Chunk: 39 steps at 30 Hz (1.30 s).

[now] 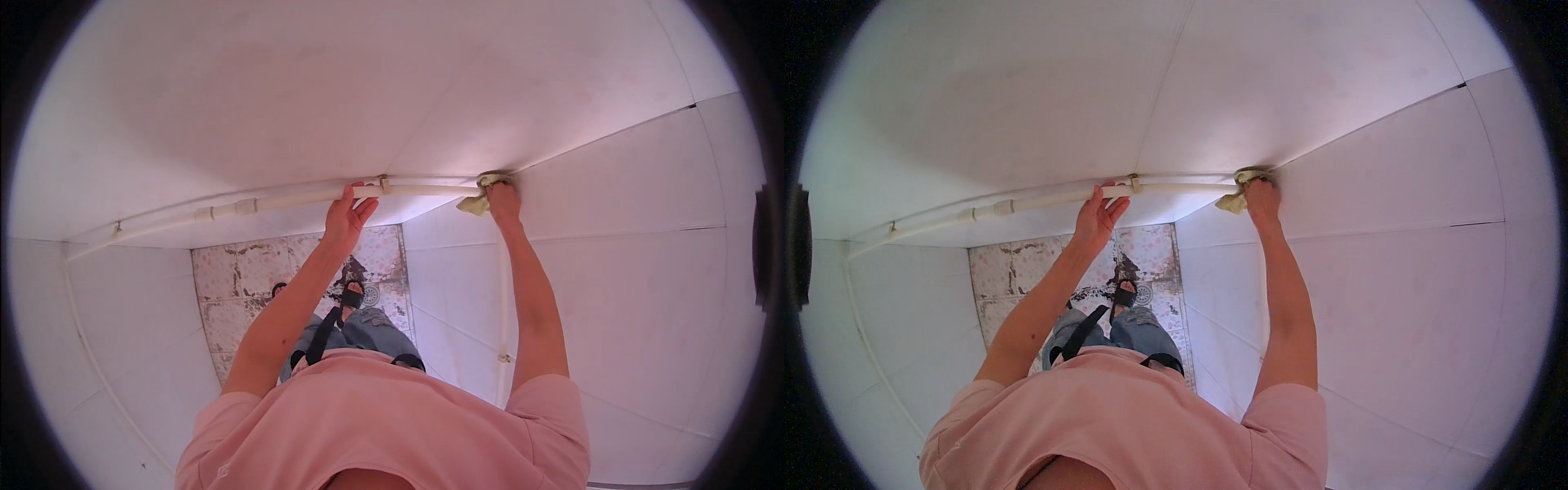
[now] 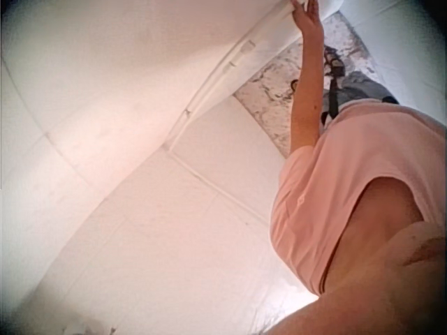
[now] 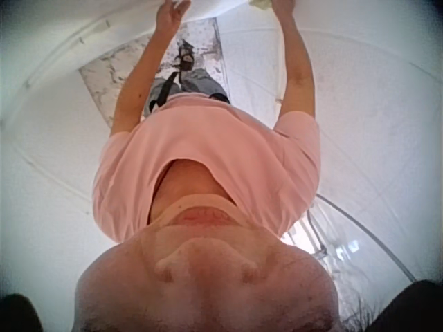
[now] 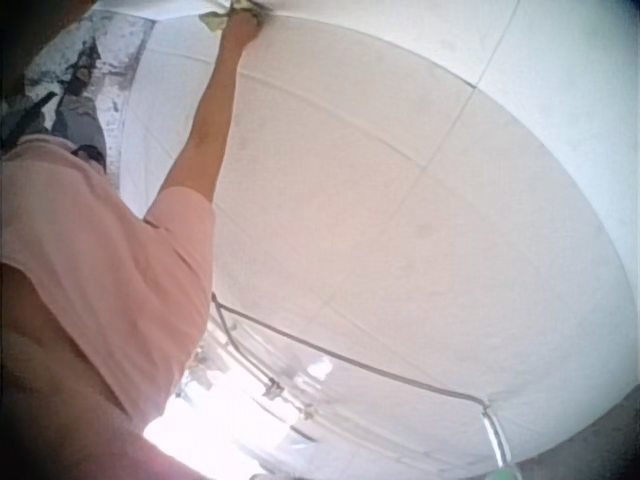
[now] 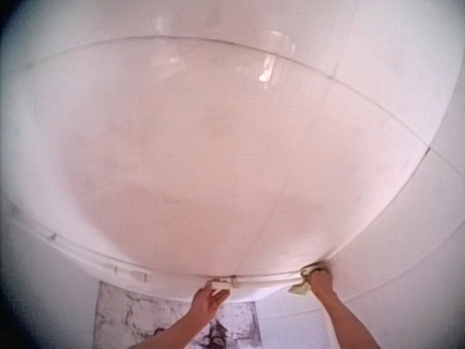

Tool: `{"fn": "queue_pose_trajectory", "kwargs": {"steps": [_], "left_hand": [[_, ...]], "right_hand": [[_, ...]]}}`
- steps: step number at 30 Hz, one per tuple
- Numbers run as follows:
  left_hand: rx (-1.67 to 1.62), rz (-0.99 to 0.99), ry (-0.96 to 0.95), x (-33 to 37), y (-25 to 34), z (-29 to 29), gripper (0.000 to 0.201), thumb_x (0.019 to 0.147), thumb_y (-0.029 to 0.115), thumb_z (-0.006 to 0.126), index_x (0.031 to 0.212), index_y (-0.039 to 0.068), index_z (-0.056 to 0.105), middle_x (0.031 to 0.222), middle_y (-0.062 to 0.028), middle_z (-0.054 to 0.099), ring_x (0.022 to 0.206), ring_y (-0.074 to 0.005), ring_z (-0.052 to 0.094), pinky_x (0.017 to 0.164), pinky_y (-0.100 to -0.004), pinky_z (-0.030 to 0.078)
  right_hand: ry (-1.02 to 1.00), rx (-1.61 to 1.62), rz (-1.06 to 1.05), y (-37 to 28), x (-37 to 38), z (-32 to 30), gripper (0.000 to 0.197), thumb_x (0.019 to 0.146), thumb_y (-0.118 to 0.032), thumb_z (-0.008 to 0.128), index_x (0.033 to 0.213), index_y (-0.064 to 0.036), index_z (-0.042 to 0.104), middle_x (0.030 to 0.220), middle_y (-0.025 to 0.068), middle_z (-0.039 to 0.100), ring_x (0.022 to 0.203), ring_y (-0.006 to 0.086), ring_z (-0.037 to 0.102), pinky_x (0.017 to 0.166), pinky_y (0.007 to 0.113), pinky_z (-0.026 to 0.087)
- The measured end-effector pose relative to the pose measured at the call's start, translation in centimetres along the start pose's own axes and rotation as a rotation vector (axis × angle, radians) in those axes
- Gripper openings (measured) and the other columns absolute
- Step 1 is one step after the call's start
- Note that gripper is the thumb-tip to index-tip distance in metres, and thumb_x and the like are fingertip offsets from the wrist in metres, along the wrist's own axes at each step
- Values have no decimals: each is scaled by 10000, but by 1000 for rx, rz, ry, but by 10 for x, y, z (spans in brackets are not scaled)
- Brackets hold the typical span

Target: The person wipes the tiled wall, white pipes, shower faucet, and shower hose by hand using a cloth.

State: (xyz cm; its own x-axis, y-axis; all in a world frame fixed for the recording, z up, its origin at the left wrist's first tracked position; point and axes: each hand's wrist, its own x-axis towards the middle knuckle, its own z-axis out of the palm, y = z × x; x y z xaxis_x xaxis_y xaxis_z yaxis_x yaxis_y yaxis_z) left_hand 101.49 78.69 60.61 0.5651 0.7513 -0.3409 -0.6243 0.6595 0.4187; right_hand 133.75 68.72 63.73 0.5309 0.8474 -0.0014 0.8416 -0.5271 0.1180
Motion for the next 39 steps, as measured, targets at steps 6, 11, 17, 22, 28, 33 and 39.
{"fn": "queue_pose_trajectory", "kwargs": {"steps": [6,11,17,22,28,33,39], "left_hand": [[-26,-1,7,0,-6,7,341,847,298,521,1036,18,474,1007,-102,517,893,-216,562,834,-326,474],[-28,9,-26,7,-10,0,365,855,302,503,1060,4,454,1042,-119,508,925,-228,549,850,-328,467],[2,-22,-30,3,5,-2,365,863,294,486,1068,-5,442,1069,-134,497,981,-252,521,888,-338,445],[-1,-26,-14,-2,4,5,355,858,267,505,1075,-6,440,1051,-127,507,954,-257,538,864,-340,461],[14,-46,16,1,2,-2,312,861,269,496,1030,7,478,1002,-100,532,980,-233,522,886,-343,445],[56,-80,-29,-1,7,6,326,873,287,474,1044,10,483,988,-105,537,954,-210,532,862,-315,452],[118,-72,7,-2,10,6,351,872,296,473,1062,1,473,1000,-114,537,978,-218,528,866,-324,451]], "right_hand": [[37,-326,-250,22,5,-7,154,708,-155,519,654,-52,620,663,121,614,600,278,605,520,385,485],[336,-15,-137,-54,-20,-2,112,735,-113,486,717,-24,551,803,139,567,699,292,564,549,422,478],[298,618,-500,-148,-74,-23,283,780,-127,490,1030,1,531,1115,189,470,1091,301,414,930,340,349],[348,187,-230,-19,-56,0,425,803,-52,451,1221,1,391,1261,157,389,1162,304,367,989,354,286],[406,992,-114,-174,-78,7,473,848,-29,330,1315,-31,260,1376,154,210,1286,303,147,1052,374,126],[240,528,-472,-140,-91,11,434,839,-74,328,1270,-91,373,1375,69,259,1259,249,250,1019,380,205],[554,633,157,-75,-85,24,530,766,6,438,1282,-34,318,1311,162,300,1202,310,291,1007,362,228]]}}
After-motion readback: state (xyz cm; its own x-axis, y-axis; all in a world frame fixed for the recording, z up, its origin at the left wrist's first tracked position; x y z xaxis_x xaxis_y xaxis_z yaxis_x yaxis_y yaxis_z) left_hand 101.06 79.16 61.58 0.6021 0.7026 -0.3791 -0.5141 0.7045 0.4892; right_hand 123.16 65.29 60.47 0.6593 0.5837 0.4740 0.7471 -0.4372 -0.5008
